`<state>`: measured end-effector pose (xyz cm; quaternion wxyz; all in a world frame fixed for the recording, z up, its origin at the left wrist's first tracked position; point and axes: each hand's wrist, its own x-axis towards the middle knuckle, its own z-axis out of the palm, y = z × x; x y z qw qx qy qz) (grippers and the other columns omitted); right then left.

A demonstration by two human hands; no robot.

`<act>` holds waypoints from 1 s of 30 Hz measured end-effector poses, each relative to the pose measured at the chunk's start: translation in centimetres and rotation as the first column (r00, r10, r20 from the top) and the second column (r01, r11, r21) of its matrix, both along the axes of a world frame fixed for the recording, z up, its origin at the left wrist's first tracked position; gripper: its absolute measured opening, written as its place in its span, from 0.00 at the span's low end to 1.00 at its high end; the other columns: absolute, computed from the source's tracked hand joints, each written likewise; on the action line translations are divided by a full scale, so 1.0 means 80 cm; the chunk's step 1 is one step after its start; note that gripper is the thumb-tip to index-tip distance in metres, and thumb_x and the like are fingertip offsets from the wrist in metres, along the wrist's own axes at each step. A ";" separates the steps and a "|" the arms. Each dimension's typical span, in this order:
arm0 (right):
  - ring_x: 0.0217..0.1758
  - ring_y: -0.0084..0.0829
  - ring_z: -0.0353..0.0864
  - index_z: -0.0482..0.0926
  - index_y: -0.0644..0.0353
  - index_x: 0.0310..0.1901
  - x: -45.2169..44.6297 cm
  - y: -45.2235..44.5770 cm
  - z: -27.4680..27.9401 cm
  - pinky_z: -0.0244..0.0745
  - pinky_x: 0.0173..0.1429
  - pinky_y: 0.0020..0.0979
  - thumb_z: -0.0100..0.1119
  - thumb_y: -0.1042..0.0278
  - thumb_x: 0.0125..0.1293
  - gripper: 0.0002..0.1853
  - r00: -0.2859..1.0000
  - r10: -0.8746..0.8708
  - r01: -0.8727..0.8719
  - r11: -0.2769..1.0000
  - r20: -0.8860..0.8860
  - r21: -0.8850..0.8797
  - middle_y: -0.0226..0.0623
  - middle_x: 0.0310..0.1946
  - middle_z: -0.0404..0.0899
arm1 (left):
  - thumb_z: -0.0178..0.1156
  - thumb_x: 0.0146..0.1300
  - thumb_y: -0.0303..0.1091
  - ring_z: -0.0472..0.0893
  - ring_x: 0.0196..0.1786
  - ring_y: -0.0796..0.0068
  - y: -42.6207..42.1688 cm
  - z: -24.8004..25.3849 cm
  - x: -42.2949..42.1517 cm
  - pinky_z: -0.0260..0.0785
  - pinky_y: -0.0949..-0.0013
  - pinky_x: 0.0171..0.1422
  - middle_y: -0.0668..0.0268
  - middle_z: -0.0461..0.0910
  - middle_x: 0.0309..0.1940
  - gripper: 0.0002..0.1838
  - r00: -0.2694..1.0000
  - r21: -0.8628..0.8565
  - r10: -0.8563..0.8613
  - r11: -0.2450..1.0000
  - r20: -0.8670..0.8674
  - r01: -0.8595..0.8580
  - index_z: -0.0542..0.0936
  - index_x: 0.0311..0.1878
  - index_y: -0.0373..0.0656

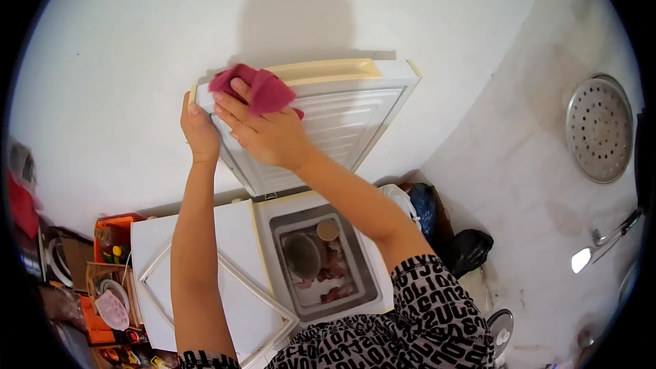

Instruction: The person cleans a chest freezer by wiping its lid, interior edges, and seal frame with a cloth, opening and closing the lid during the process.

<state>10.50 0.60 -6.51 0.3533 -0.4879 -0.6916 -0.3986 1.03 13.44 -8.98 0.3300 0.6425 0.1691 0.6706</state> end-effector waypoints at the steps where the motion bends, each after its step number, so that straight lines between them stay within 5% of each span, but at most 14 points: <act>1: 0.70 0.27 0.62 0.80 0.47 0.50 0.010 -0.004 0.007 0.73 0.56 0.38 0.58 0.69 0.54 0.20 0.993 -0.052 0.046 0.997 0.104 0.059 0.17 0.61 0.70 | 0.39 0.69 0.53 0.55 0.26 0.84 -0.001 0.002 -0.002 0.50 0.76 0.29 0.76 0.56 0.21 0.26 1.000 -0.012 -0.022 1.000 -0.015 0.022 0.74 0.44 0.36; 5: 0.67 0.38 0.65 0.80 0.47 0.48 0.105 -0.084 0.023 0.76 0.47 0.40 0.58 0.68 0.50 0.20 0.936 -0.281 0.334 0.899 0.214 -0.283 0.25 0.50 0.74 | 0.39 0.69 0.51 0.55 0.26 0.84 0.005 -0.003 -0.005 0.50 0.76 0.29 0.76 0.57 0.22 0.26 0.994 -0.131 -0.094 0.988 -0.060 0.086 0.74 0.46 0.36; 7: 0.64 0.46 0.66 0.82 0.53 0.39 0.195 -0.136 0.004 0.75 0.50 0.43 0.58 0.67 0.44 0.16 0.888 -0.381 0.422 0.897 0.256 -0.128 0.37 0.54 0.73 | 0.38 0.69 0.51 0.55 0.26 0.84 0.010 -0.009 0.007 0.50 0.76 0.29 0.76 0.57 0.22 0.26 0.994 -0.104 -0.110 0.988 0.022 0.112 0.74 0.46 0.36; 9: 0.67 0.50 0.62 0.82 0.57 0.43 0.210 -0.177 0.013 0.49 0.67 0.63 0.57 0.66 0.55 0.14 0.861 -0.497 0.504 0.862 0.105 -0.059 0.46 0.57 0.69 | 0.38 0.69 0.50 0.55 0.26 0.84 0.012 -0.010 0.007 0.50 0.76 0.29 0.76 0.57 0.21 0.25 0.989 -0.068 -0.114 0.990 0.095 0.121 0.74 0.45 0.36; 10: 0.68 0.51 0.60 0.81 0.60 0.45 0.209 -0.173 0.012 0.43 0.70 0.61 0.51 0.63 0.64 0.14 0.904 -0.428 0.428 0.904 0.002 0.014 0.46 0.57 0.70 | 0.37 0.69 0.51 0.55 0.26 0.84 0.011 -0.011 0.005 0.51 0.76 0.30 0.75 0.57 0.21 0.26 0.996 -0.085 -0.080 0.993 0.048 0.084 0.74 0.46 0.35; 13: 0.61 0.48 0.69 0.80 0.62 0.47 0.168 -0.132 0.032 0.44 0.71 0.59 0.45 0.62 0.69 0.16 0.903 -0.277 0.349 0.919 -0.330 0.184 0.48 0.50 0.76 | 0.37 0.69 0.53 0.57 0.26 0.83 0.004 -0.011 0.003 0.52 0.76 0.31 0.74 0.59 0.22 0.28 0.999 -0.087 -0.037 0.996 -0.018 0.035 0.74 0.46 0.35; 15: 0.46 0.44 0.78 0.79 0.62 0.40 0.135 -0.103 0.056 0.60 0.63 0.52 0.41 0.63 0.70 0.16 0.775 -0.407 0.469 0.883 -0.484 0.007 0.45 0.36 0.80 | 0.36 0.69 0.53 0.58 0.27 0.83 0.000 -0.003 -0.003 0.52 0.76 0.31 0.74 0.60 0.22 0.28 0.999 -0.071 -0.011 0.997 -0.038 0.008 0.73 0.46 0.35; 17: 0.33 0.45 0.77 0.78 0.60 0.37 0.091 -0.071 0.076 0.70 0.39 0.44 0.45 0.61 0.69 0.14 0.803 -0.531 0.458 0.840 -0.271 -0.291 0.41 0.27 0.78 | 0.36 0.69 0.54 0.58 0.25 0.83 -0.006 0.003 -0.002 0.52 0.75 0.29 0.74 0.60 0.21 0.28 0.999 -0.031 -0.001 1.000 -0.041 -0.001 0.74 0.45 0.36; 18: 0.34 0.44 0.77 0.79 0.58 0.37 0.068 -0.051 0.064 0.70 0.42 0.43 0.50 0.64 0.66 0.09 0.936 -0.216 0.198 0.976 -0.277 -0.093 0.40 0.28 0.78 | 0.36 0.69 0.54 0.58 0.25 0.83 -0.006 0.003 -0.001 0.52 0.75 0.29 0.74 0.60 0.21 0.28 1.000 -0.032 -0.010 0.999 -0.029 0.009 0.74 0.45 0.36; 19: 0.39 0.42 0.79 0.80 0.56 0.40 0.042 -0.044 0.068 0.71 0.47 0.42 0.55 0.65 0.63 0.08 0.978 -0.188 0.168 0.966 -0.092 -0.195 0.39 0.33 0.80 | 0.38 0.68 0.53 0.58 0.24 0.82 -0.006 0.001 -0.003 0.52 0.75 0.28 0.73 0.60 0.20 0.27 0.999 -0.031 -0.043 0.999 -0.021 0.042 0.74 0.45 0.36; 20: 0.45 0.39 0.80 0.80 0.55 0.44 0.027 -0.033 0.069 0.71 0.54 0.41 0.59 0.64 0.60 0.12 0.998 0.021 -0.023 0.999 -0.052 -0.039 0.37 0.38 0.82 | 0.39 0.68 0.53 0.58 0.23 0.82 -0.005 0.000 -0.005 0.52 0.74 0.27 0.73 0.59 0.19 0.26 0.997 -0.028 -0.072 0.997 -0.021 0.071 0.74 0.44 0.36; 25: 0.44 0.37 0.81 0.81 0.52 0.45 0.111 -0.097 0.079 0.68 0.61 0.40 0.55 0.62 0.62 0.12 0.889 -0.367 0.290 0.915 -0.273 -0.282 0.33 0.42 0.82 | 0.42 0.67 0.51 0.58 0.23 0.81 -0.008 -0.001 -0.005 0.53 0.72 0.26 0.70 0.60 0.18 0.24 1.000 -0.013 0.010 1.000 0.009 -0.010 0.73 0.43 0.36; 28: 0.43 0.38 0.80 0.83 0.52 0.39 0.174 -0.157 0.074 0.68 0.60 0.42 0.51 0.60 0.65 0.11 0.777 -0.586 0.585 0.807 -0.230 -0.080 0.31 0.37 0.83 | 0.41 0.68 0.51 0.60 0.24 0.77 -0.009 0.000 -0.010 0.55 0.70 0.28 0.67 0.61 0.19 0.24 1.000 0.005 0.023 1.000 -0.015 -0.023 0.73 0.43 0.36; 30: 0.48 0.38 0.79 0.83 0.52 0.38 0.175 -0.154 0.064 0.66 0.61 0.43 0.48 0.61 0.67 0.13 0.743 -0.540 0.541 0.832 -0.395 -0.120 0.32 0.37 0.83 | 0.37 0.69 0.52 0.61 0.25 0.75 -0.010 0.000 -0.009 0.56 0.68 0.29 0.65 0.62 0.20 0.26 0.997 0.039 -0.073 0.997 0.038 0.071 0.73 0.43 0.36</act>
